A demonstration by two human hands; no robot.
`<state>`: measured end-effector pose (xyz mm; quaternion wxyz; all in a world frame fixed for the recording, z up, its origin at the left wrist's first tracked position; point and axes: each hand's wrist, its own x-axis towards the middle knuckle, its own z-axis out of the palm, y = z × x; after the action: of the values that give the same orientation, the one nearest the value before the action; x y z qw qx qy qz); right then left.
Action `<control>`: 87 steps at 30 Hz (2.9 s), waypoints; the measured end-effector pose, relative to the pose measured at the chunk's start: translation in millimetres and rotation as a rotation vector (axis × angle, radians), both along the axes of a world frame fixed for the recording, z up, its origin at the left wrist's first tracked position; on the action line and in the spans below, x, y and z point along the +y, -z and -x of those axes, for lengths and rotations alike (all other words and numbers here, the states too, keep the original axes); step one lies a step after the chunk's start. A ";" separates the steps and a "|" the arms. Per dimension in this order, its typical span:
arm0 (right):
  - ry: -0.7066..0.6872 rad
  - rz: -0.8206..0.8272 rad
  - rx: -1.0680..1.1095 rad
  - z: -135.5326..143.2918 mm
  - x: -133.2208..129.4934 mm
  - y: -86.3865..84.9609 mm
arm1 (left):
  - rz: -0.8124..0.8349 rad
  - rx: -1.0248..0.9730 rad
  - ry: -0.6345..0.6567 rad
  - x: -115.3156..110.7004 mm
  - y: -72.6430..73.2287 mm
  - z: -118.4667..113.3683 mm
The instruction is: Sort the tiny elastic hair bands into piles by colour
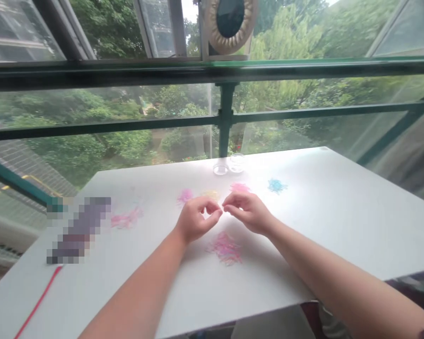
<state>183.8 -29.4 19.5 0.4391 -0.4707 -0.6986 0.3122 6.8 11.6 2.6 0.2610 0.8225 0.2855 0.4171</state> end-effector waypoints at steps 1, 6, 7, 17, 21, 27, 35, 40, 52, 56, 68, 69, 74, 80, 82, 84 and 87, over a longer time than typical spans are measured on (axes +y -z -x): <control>0.009 -0.007 -0.016 -2.4 0.2 -0.5 | 0.018 0.026 0.013 0.3 0.2 0.2; 0.210 -0.126 -0.248 -54.6 13.4 -2.2 | 0.101 0.174 0.022 2.6 2.2 2.1; 0.282 -0.132 -0.313 -73.1 18.5 -2.0 | 0.115 0.195 0.013 3.3 2.5 2.8; 0.502 0.139 -0.579 -180.0 58.1 5.0 | 0.168 0.286 -0.011 6.5 0.1 7.9; 0.462 0.206 -0.584 -181.9 63.7 0.4 | 0.180 0.304 -0.035 6.4 -1.3 9.2; 0.471 0.271 -0.500 -190.6 63.0 -24.8 | 0.154 0.316 -0.025 8.2 -0.1 12.3; 0.365 0.245 -0.407 -180.8 38.1 -58.7 | 0.130 0.399 0.023 8.5 -4.6 9.8; 0.054 0.329 -0.669 -131.0 2.1 -48.7 | 0.188 0.488 0.073 7.0 -5.6 7.3; -0.074 0.204 -0.545 -41.2 -60.6 8.0 | 0.246 0.588 0.232 3.3 -12.9 7.8; -0.032 0.130 -0.530 -29.4 -67.4 12.6 | 0.249 0.592 0.251 2.7 -13.9 6.1; 0.063 -0.022 -0.508 -24.5 -70.5 28.7 | 0.214 0.573 0.258 2.6 -10.9 2.6; 0.063 -0.035 -0.514 -24.3 -70.8 29.4 | 0.213 0.572 0.259 2.9 -10.7 2.6; 0.039 -0.074 -0.544 -23.4 -69.6 31.6 | 0.202 0.571 0.246 3.6 -9.0 2.6; 0.054 -0.087 -0.540 -23.5 -69.0 33.4 | 0.200 0.568 0.247 2.7 -8.4 2.1; 0.079 -0.067 -0.495 -24.1 -69.5 33.7 | 0.196 0.556 0.253 2.0 -8.7 1.5; 0.110 -0.028 -0.442 -25.0 -69.6 33.2 | 0.193 0.524 0.257 0.9 -9.3 0.7; 0.132 0.064 -0.367 -26.1 -67.7 29.2 | 0.192 0.454 0.276 -1.9 -11.0 -0.5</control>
<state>209.9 -97.1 -9.7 0.3089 -0.5781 -0.7243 0.2138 7.3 9.8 13.6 0.3216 0.8974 0.2602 0.1538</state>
